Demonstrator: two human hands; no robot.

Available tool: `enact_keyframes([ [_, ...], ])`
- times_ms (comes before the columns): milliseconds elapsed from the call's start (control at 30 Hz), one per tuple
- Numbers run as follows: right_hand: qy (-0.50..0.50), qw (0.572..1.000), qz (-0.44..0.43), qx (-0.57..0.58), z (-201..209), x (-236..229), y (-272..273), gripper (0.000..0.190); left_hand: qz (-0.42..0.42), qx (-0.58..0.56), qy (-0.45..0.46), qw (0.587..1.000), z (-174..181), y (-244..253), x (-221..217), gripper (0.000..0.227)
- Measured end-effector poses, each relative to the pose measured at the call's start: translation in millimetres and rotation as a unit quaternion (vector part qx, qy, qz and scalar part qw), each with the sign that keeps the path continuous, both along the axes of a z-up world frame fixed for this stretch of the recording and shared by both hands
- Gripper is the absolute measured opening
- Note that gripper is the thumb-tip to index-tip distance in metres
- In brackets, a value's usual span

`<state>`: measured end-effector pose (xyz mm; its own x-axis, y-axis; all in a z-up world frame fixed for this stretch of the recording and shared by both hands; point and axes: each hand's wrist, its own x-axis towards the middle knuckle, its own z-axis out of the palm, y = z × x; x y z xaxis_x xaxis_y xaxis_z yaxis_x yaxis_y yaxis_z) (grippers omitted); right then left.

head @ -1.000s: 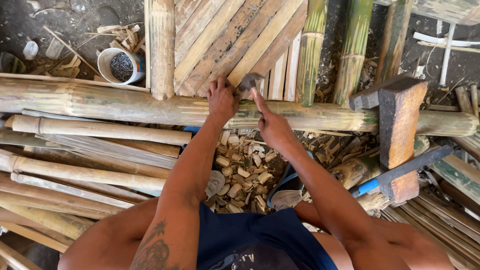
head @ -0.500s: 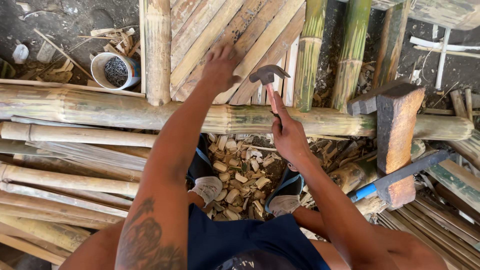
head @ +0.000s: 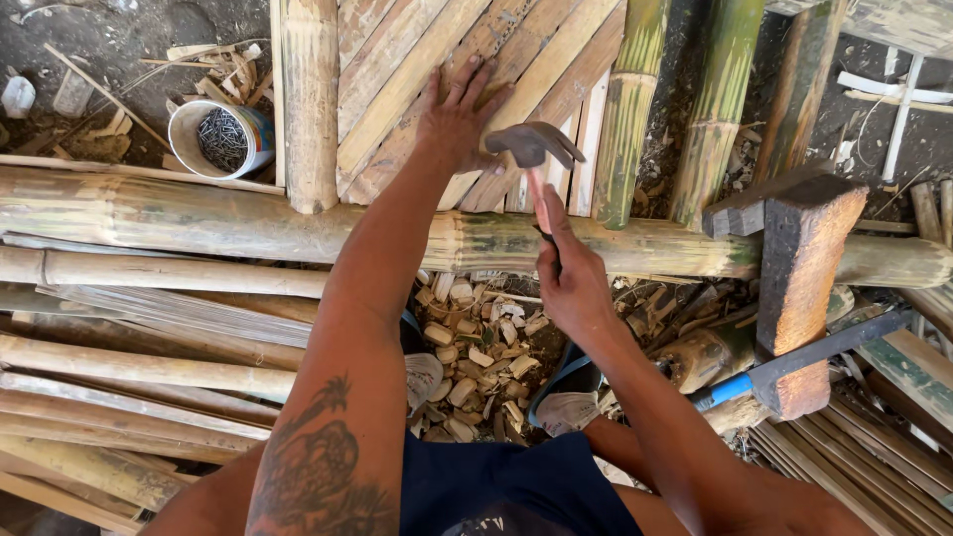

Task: The person cuts bamboo strips with a hand saw, places them into a bamboo frame, and secures them with nails using a hammer. The process is repeated multiple times to build up the structure.

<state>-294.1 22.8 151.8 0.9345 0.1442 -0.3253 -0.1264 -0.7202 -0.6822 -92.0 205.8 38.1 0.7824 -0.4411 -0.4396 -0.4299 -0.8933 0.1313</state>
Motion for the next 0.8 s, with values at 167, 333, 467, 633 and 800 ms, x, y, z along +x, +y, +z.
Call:
enact_keyframes([
  [167,0.097,0.99,0.07,-0.073,-17,-5,8,0.087,0.016,-0.001,0.002,1.0,5,-1,1,0.129],
  [333,-0.118,0.99,0.002,0.076,-17,-11,0,0.063,0.014,-0.003,-0.014,1.0,-2,-2,-1,0.125],
  [467,0.184,0.98,-0.018,-0.07,-4,-1,7,0.067,0.018,0.006,0.006,1.0,6,1,-5,0.127],
  [633,0.067,0.992,-0.075,0.08,5,7,3,0.071,0.024,-0.002,0.023,0.999,9,-1,-6,0.126],
  [800,0.216,0.976,-0.01,-0.026,3,9,-1,0.072,0.026,-0.015,-0.002,1.0,16,1,-4,0.126],
])
